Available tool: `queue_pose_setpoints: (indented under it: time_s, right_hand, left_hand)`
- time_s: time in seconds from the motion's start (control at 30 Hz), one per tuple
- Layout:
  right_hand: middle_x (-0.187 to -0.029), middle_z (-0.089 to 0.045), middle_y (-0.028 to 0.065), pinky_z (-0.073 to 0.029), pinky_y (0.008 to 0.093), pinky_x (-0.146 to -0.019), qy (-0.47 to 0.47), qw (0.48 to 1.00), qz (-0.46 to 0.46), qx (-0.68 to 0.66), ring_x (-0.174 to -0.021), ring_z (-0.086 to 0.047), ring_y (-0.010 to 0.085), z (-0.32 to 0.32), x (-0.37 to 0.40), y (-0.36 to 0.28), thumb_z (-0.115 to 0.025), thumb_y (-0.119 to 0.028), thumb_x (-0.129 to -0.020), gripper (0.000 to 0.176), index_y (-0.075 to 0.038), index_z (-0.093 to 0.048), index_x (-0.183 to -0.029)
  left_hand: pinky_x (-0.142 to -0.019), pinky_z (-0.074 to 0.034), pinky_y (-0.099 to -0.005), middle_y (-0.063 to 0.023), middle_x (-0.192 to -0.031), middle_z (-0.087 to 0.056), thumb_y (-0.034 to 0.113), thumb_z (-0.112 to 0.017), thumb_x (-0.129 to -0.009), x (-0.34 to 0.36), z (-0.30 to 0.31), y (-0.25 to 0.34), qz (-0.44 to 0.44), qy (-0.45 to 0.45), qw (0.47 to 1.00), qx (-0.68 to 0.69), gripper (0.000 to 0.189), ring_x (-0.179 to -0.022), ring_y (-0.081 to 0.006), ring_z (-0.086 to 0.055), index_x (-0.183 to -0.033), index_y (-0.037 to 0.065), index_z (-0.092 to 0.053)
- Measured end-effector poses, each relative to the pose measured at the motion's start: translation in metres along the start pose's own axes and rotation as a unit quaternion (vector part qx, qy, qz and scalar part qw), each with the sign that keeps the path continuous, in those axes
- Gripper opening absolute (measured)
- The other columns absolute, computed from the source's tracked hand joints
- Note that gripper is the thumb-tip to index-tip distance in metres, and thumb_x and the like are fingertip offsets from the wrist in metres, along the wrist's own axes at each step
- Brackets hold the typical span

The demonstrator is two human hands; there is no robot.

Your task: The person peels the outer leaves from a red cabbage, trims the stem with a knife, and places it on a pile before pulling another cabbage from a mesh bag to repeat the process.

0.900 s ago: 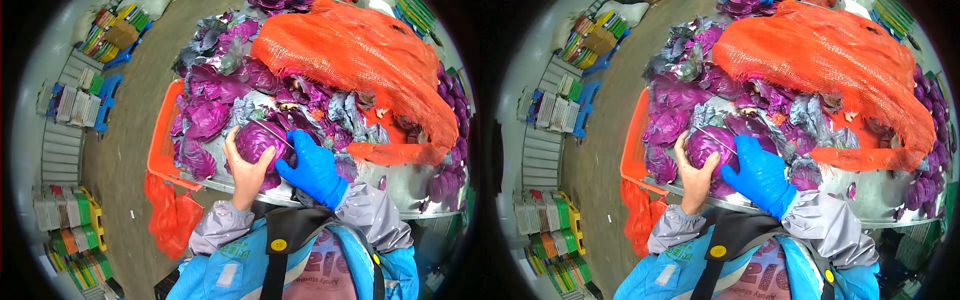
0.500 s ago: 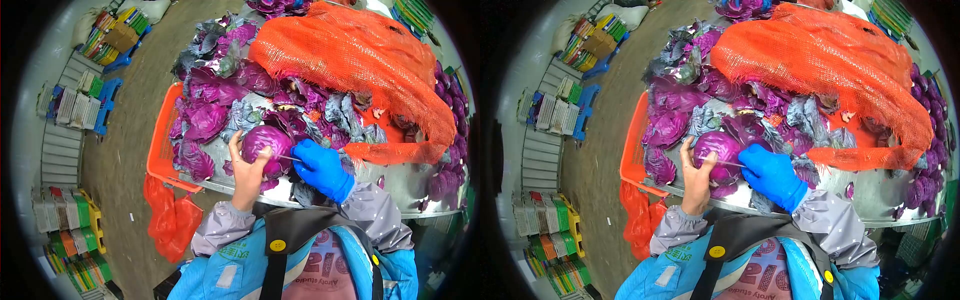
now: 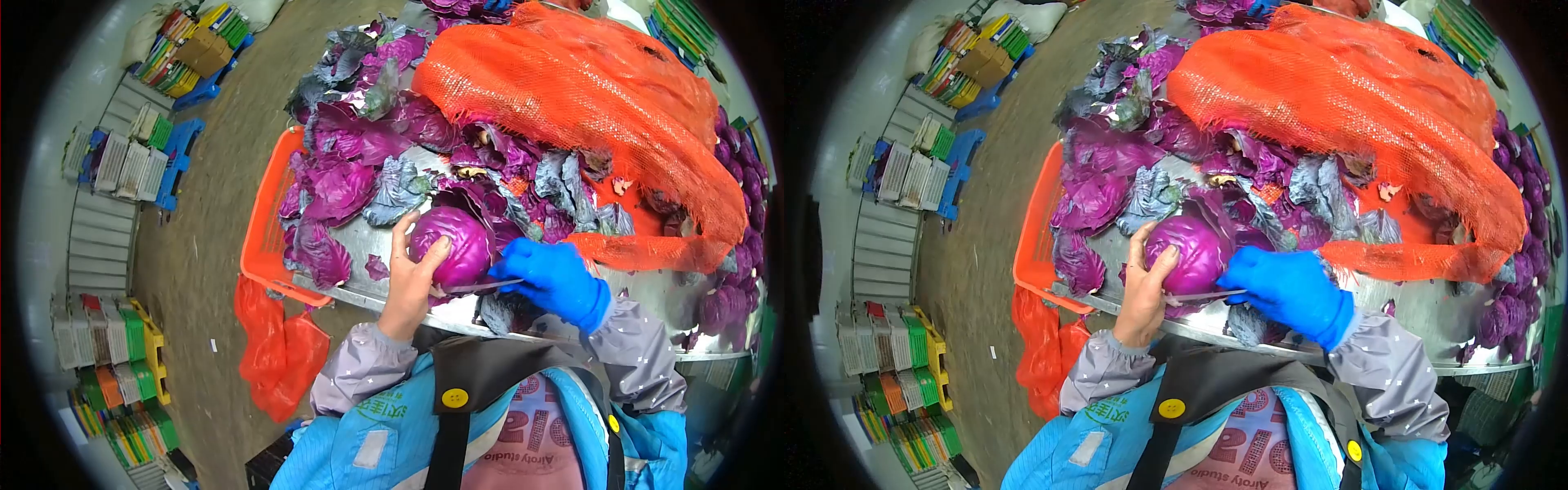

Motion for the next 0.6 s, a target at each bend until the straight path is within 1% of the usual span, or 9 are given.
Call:
queue_pose_setpoints:
  time_s: [0.03, 0.13, 0.2, 0.27, 0.33, 0.4, 0.5, 0.53, 0.6]
  right_hand:
    - [-0.089, -0.060, 0.0070, -0.049, 0.0331, -0.063, 0.043, 0.999, -0.013, 0.008, -0.077, -0.061, 0.0271, 0.009, 0.003, 0.005, -0.065, -0.009, -0.077, 0.022, -0.011, -0.063, -0.099]
    - [-0.089, -0.059, 0.0073, -0.049, 0.0339, -0.064, 0.081, 0.995, -0.040, 0.031, -0.077, -0.061, 0.0284, 0.022, 0.000, 0.011, -0.066, -0.009, -0.077, 0.022, -0.012, -0.062, -0.099]
    - [-0.090, -0.059, 0.0064, -0.049, 0.0338, -0.062, 0.091, 0.994, -0.024, 0.047, -0.077, -0.061, 0.0269, 0.029, 0.004, -0.001, -0.067, -0.012, -0.075, 0.025, -0.013, -0.062, -0.099]
    - [-0.089, -0.059, 0.0057, -0.048, 0.0342, -0.059, -0.027, 0.987, -0.043, 0.149, -0.075, -0.062, 0.0253, 0.013, 0.011, -0.010, -0.067, -0.012, -0.073, 0.029, -0.015, -0.062, -0.101]
    - [-0.085, -0.057, 0.0045, -0.046, 0.0350, -0.055, -0.006, 0.988, -0.046, 0.144, -0.071, -0.061, 0.0248, 0.013, 0.019, -0.006, -0.066, -0.011, -0.071, 0.030, -0.016, -0.061, -0.100]
    - [-0.083, -0.056, 0.0040, -0.046, 0.0354, -0.054, 0.054, 0.991, -0.034, 0.121, -0.069, -0.061, 0.0250, 0.027, 0.023, -0.010, -0.065, -0.010, -0.071, 0.029, -0.016, -0.061, -0.099]
    - [-0.083, -0.057, 0.0041, -0.046, 0.0347, -0.055, 0.035, 0.990, -0.037, 0.135, -0.070, -0.061, 0.0248, 0.027, 0.034, -0.018, -0.067, -0.012, -0.070, 0.029, -0.014, -0.061, -0.099]
    - [-0.083, -0.057, 0.0041, -0.046, 0.0347, -0.055, 0.035, 0.989, -0.038, 0.135, -0.070, -0.061, 0.0248, 0.029, 0.037, -0.021, -0.067, -0.012, -0.070, 0.029, -0.014, -0.061, -0.099]
    - [-0.084, -0.057, 0.0052, -0.046, 0.0344, -0.055, -0.012, 0.987, -0.071, 0.146, -0.069, -0.061, 0.0244, 0.027, 0.043, -0.021, -0.068, -0.012, -0.071, 0.027, -0.012, -0.063, -0.098]
  left_hand:
    - [-0.075, -0.052, -0.0288, -0.0132, -0.113, -0.047, 0.014, -0.070, -0.081, -0.002, 0.001, -0.001, 0.000, 0.001, 1.000, 0.000, 0.065, -0.097, -0.0193, -0.057, -0.133, 0.008, -0.032]
    - [-0.074, -0.054, -0.0286, -0.0114, -0.115, -0.048, 0.018, -0.066, -0.084, -0.005, -0.001, -0.010, 0.025, -0.005, 0.999, 0.029, 0.058, -0.097, -0.0188, -0.058, -0.132, 0.009, -0.034]
    - [-0.071, -0.054, -0.0285, -0.0101, -0.119, -0.049, 0.022, -0.063, -0.087, -0.007, -0.003, -0.013, 0.050, -0.013, 0.995, 0.089, 0.054, -0.098, -0.0181, -0.058, -0.132, 0.009, -0.036]
    - [-0.072, -0.054, -0.0289, -0.0091, -0.121, -0.049, 0.022, -0.062, -0.088, -0.006, -0.001, -0.016, 0.060, -0.001, 0.992, 0.113, 0.054, -0.101, -0.0179, -0.057, -0.133, 0.009, -0.036]
    - [-0.078, -0.053, -0.0302, -0.0095, -0.122, -0.049, 0.023, -0.062, -0.087, -0.001, 0.000, -0.020, 0.091, -0.009, 0.993, 0.070, 0.054, -0.104, -0.0183, -0.055, -0.133, 0.009, -0.036]
    - [-0.081, -0.052, -0.0309, -0.0095, -0.121, -0.048, 0.023, -0.062, -0.088, -0.001, -0.002, -0.025, 0.078, -0.005, 0.993, 0.090, 0.053, -0.107, -0.0183, -0.053, -0.132, 0.008, -0.036]
    - [-0.088, -0.048, -0.0327, -0.0093, -0.121, -0.048, 0.020, -0.062, -0.087, 0.003, -0.015, -0.020, 0.096, -0.027, 0.991, 0.093, 0.053, -0.108, -0.0182, -0.052, -0.132, 0.007, -0.036]
    - [-0.088, -0.048, -0.0327, -0.0093, -0.121, -0.048, 0.020, -0.062, -0.087, 0.003, -0.015, -0.023, 0.097, -0.027, 0.991, 0.093, 0.053, -0.108, -0.0182, -0.052, -0.132, 0.007, -0.036]
    - [-0.090, -0.047, -0.0348, -0.0094, -0.120, -0.049, 0.020, -0.062, -0.087, 0.001, -0.018, -0.023, 0.060, -0.048, 0.995, 0.071, 0.053, -0.107, -0.0187, -0.053, -0.131, 0.007, -0.037]
Point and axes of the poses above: each hand's wrist, its own x-axis away from the middle knuckle, its own z-axis out of the back of the hand, y = z × x, the point moved 9 cm from there along -x, towards the middle knuckle
